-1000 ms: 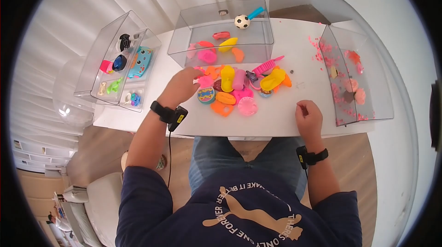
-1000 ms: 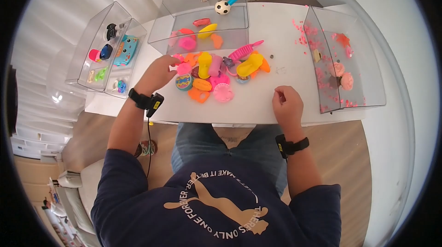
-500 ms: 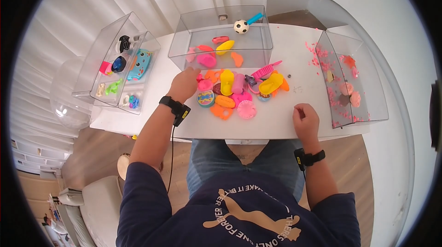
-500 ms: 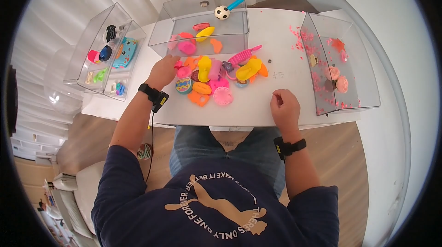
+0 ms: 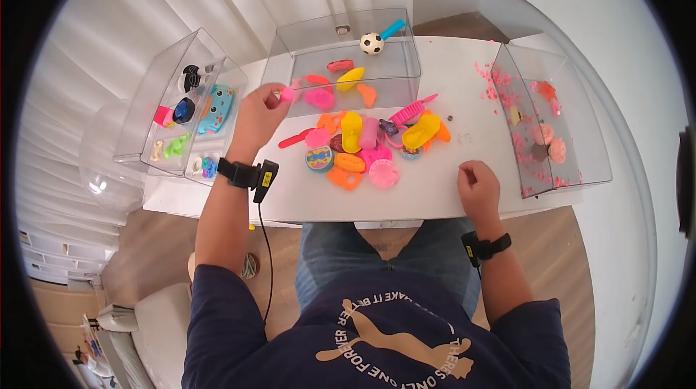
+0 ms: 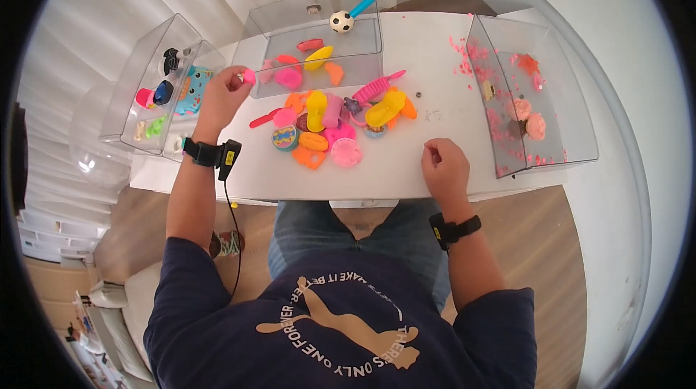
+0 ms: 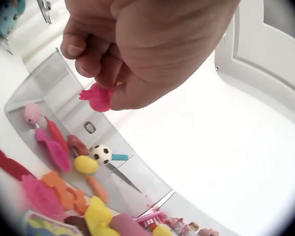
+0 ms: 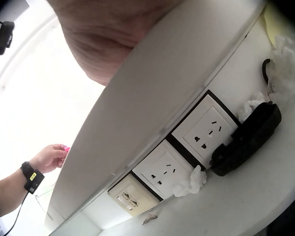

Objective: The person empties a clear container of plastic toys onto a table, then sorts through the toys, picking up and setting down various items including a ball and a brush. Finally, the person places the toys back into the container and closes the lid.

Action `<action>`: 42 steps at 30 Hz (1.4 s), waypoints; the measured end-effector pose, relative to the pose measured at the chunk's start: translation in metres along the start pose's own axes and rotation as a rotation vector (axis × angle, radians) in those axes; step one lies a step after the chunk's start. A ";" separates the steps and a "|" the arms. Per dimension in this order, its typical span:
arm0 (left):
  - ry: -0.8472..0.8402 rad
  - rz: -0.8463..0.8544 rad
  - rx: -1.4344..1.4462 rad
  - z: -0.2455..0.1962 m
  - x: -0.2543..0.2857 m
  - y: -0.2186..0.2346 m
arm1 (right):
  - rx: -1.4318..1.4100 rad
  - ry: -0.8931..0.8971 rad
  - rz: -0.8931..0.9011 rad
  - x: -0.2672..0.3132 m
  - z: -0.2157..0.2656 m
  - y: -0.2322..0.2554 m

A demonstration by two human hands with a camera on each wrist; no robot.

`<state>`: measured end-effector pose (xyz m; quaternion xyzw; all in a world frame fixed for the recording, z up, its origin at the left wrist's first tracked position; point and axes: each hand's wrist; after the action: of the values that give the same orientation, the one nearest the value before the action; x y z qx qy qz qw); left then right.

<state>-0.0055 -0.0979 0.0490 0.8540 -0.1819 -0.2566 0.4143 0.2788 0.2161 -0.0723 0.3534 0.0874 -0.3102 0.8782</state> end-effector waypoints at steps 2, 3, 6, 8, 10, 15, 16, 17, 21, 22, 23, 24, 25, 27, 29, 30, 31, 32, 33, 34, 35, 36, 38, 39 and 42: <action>0.035 -0.018 0.088 -0.004 -0.017 0.004 | -0.005 -0.012 0.002 0.000 -0.001 0.000; 0.112 -0.009 0.221 -0.004 -0.025 0.002 | -0.010 -0.013 0.001 0.000 0.000 0.000; 0.119 -0.167 0.285 -0.001 -0.030 -0.007 | -0.006 0.005 -0.004 0.000 -0.001 -0.001; 0.056 -0.171 0.194 0.007 -0.022 -0.010 | -0.001 0.015 -0.014 0.000 -0.001 0.000; 0.038 -0.114 0.096 0.018 -0.009 -0.013 | -0.003 0.022 -0.016 0.000 0.000 0.000; 0.008 0.204 -0.213 0.056 0.032 -0.019 | -0.019 0.004 -0.004 0.001 -0.001 -0.001; 0.031 0.226 -0.255 0.061 0.037 -0.024 | -0.022 0.005 -0.013 0.000 0.000 -0.001; 0.050 0.249 -0.297 0.061 0.040 -0.030 | -0.020 0.002 -0.007 -0.001 0.000 -0.001; 0.047 0.310 -0.436 0.063 0.041 -0.043 | -0.011 0.002 -0.010 0.000 0.001 0.001; 0.052 0.324 -0.468 0.063 0.040 -0.045 | -0.013 0.011 -0.014 0.000 0.002 0.000; 0.080 0.332 -0.482 0.059 0.040 -0.046 | -0.010 0.008 -0.014 0.000 0.001 0.000; 0.109 0.340 -0.496 0.055 0.040 -0.047 | -0.008 0.006 -0.013 0.000 0.000 -0.001; 0.137 0.348 -0.510 0.052 0.039 -0.046 | -0.005 0.003 -0.013 0.000 -0.001 -0.001; 0.167 0.347 -0.515 0.051 0.041 -0.044 | -0.001 -0.001 -0.009 0.000 0.000 -0.001; 0.196 0.356 -0.516 0.050 0.043 -0.041 | 0.000 0.000 -0.006 0.000 0.000 -0.001; 0.210 0.365 -0.514 0.050 0.044 -0.038 | 0.000 0.003 -0.005 -0.001 0.000 -0.001; 0.224 0.375 -0.512 0.052 0.045 -0.036 | -0.001 0.006 -0.005 -0.001 0.000 -0.001; 0.235 0.375 -0.503 0.053 0.047 -0.033 | 0.000 0.010 -0.004 0.000 0.000 -0.001; 0.246 0.374 -0.495 0.055 0.049 -0.031 | 0.001 0.015 -0.004 0.000 0.000 -0.001; 0.256 0.372 -0.487 0.058 0.051 -0.029 | 0.002 0.020 -0.005 0.000 0.000 -0.001; 0.245 0.375 -0.475 0.065 0.053 -0.026 | 0.000 0.013 -0.002 0.000 -0.001 -0.001; 0.235 0.379 -0.463 0.074 0.055 -0.025 | -0.002 0.006 0.002 0.000 -0.002 -0.001; 0.218 0.392 -0.410 0.089 0.061 -0.021 | -0.004 -0.001 0.006 0.001 -0.002 -0.001; 0.208 0.399 -0.371 0.095 0.063 -0.018 | -0.005 0.001 0.002 0.001 -0.002 -0.001; 0.249 0.375 -0.223 0.095 0.066 -0.005 | 0.004 -0.008 0.006 0.000 -0.001 0.000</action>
<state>-0.0086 -0.1880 -0.0239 0.7793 -0.2555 -0.0866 0.5656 0.2793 0.2166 -0.0727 0.3544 0.0822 -0.3090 0.8787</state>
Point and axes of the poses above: each hand's wrist, its own x-axis away from the middle knuckle, its own y-axis out of the back of the hand, z = x × y, and after that the axes turned 5 degrees about z, right-handed
